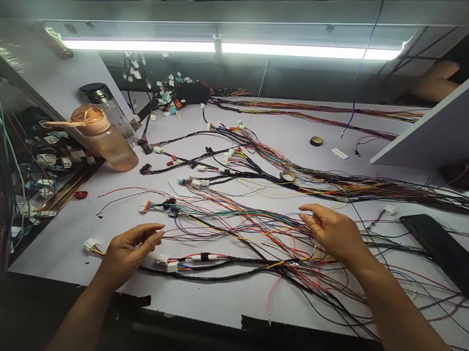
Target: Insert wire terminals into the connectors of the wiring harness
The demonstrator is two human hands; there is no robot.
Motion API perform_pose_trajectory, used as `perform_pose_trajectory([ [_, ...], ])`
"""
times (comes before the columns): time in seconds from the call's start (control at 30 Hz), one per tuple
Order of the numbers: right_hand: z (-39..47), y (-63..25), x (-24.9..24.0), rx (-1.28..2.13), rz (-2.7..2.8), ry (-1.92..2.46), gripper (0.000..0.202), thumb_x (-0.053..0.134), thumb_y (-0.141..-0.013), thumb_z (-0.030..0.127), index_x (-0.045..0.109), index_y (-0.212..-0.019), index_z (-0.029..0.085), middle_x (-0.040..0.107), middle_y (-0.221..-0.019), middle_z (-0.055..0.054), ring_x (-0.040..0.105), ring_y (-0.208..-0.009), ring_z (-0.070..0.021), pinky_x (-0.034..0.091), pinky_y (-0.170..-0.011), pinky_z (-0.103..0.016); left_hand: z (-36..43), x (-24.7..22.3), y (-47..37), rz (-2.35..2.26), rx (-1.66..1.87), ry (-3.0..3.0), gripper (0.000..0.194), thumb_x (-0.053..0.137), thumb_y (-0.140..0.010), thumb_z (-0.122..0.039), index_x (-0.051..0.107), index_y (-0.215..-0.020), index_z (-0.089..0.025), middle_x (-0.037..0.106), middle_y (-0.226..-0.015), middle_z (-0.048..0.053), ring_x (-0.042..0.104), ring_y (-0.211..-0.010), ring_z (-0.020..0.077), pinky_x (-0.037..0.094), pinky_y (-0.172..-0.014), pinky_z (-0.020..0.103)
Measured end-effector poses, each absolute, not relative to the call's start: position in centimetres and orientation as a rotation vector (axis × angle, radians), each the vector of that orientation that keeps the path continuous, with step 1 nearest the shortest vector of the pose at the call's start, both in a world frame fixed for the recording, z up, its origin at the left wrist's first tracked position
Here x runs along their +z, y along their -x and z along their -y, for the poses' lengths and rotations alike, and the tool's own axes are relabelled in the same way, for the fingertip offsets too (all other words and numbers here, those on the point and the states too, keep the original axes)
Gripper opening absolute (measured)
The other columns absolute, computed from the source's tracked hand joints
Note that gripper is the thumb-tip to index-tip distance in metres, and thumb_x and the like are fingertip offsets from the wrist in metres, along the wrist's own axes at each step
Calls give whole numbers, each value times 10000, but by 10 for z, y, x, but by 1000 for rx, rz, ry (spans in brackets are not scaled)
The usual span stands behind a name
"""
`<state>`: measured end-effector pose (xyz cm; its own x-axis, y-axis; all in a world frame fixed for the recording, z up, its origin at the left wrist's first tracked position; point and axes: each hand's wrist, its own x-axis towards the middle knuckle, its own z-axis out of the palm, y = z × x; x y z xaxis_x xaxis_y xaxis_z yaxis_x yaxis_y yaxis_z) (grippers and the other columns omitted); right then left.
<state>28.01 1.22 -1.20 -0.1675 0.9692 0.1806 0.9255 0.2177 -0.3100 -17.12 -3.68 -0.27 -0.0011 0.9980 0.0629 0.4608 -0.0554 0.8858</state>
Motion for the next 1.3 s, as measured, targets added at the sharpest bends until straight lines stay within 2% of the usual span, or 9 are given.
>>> perform_pose_trajectory([
  [0.1,-14,-261,9,14,2385,1474,655,525,-901,538,440,-1428,159,625,-1240,-155,632,-1067,-286,519,-871,-430,27,1,150,-1476,1046,-1524,307,659,-830,-400,665,-1020,-160,602,-666,-1,566,-641,129,465,-608,254],
  [0.17,-9,-235,33,-126,2404,1263,737,577,-886,494,322,-1491,160,467,-1439,-173,446,-1325,-336,365,-1079,-542,20,5,134,-1413,1049,-1540,276,657,-830,-374,642,-1000,-156,573,-647,-13,538,-626,120,458,-621,260],
  [0.23,0,-202,56,-161,2398,1113,704,606,-888,380,302,-1496,198,467,-1448,-138,406,-1363,-307,237,-1159,-561,15,11,119,-1352,1035,-1548,249,663,-825,-353,624,-976,-158,567,-647,-18,527,-625,114,458,-640,263],
  [0.4,8,-156,65,154,2660,1048,631,545,-868,84,375,-1452,249,499,-1435,-67,450,-1331,-212,273,-1168,-488,11,20,99,-1208,1016,-1436,253,706,-802,-341,619,-970,-173,584,-674,-13,540,-635,110,456,-591,238],
  [0.57,0,-197,52,569,2747,1226,864,801,-750,315,347,-1485,286,467,-1461,-81,423,-1351,-290,295,-1151,-552,10,21,99,-1057,1051,-1189,189,764,-754,-310,671,-796,-151,647,-672,24,570,-584,103,490,-571,228],
  [0.7,-1,-239,73,1157,2690,958,963,778,-706,562,330,-1507,269,427,-1495,-102,406,-1380,-301,373,-1128,-456,7,19,97,-1015,1068,-1091,166,789,-729,-294,698,-755,-157,671,-650,35,606,-575,115,520,-608,239],
  [0.83,1,-230,83,1539,2202,759,795,668,-776,637,446,-1443,266,580,-1358,-102,523,-1291,-267,409,-1099,-406,6,19,93,-988,1070,-1107,147,806,-706,-287,722,-737,-171,669,-630,34,613,-574,125,520,-591,236],
  [0.97,8,-165,57,1356,1904,1061,372,542,-954,426,609,-1265,232,678,-1189,-80,630,-1126,-194,491,-999,-365,12,23,84,-977,1113,-1202,101,821,-683,-238,733,-706,-193,665,-632,23,603,-595,115,492,-571,209],
  [1.3,22,-98,3,1204,1717,984,184,586,-933,307,727,-895,195,657,-749,-11,591,-701,-110,457,-661,-223,22,12,98,-1114,1167,-1456,140,756,-764,-261,746,-899,-226,628,-727,23,571,-694,133,489,-657,262],
])
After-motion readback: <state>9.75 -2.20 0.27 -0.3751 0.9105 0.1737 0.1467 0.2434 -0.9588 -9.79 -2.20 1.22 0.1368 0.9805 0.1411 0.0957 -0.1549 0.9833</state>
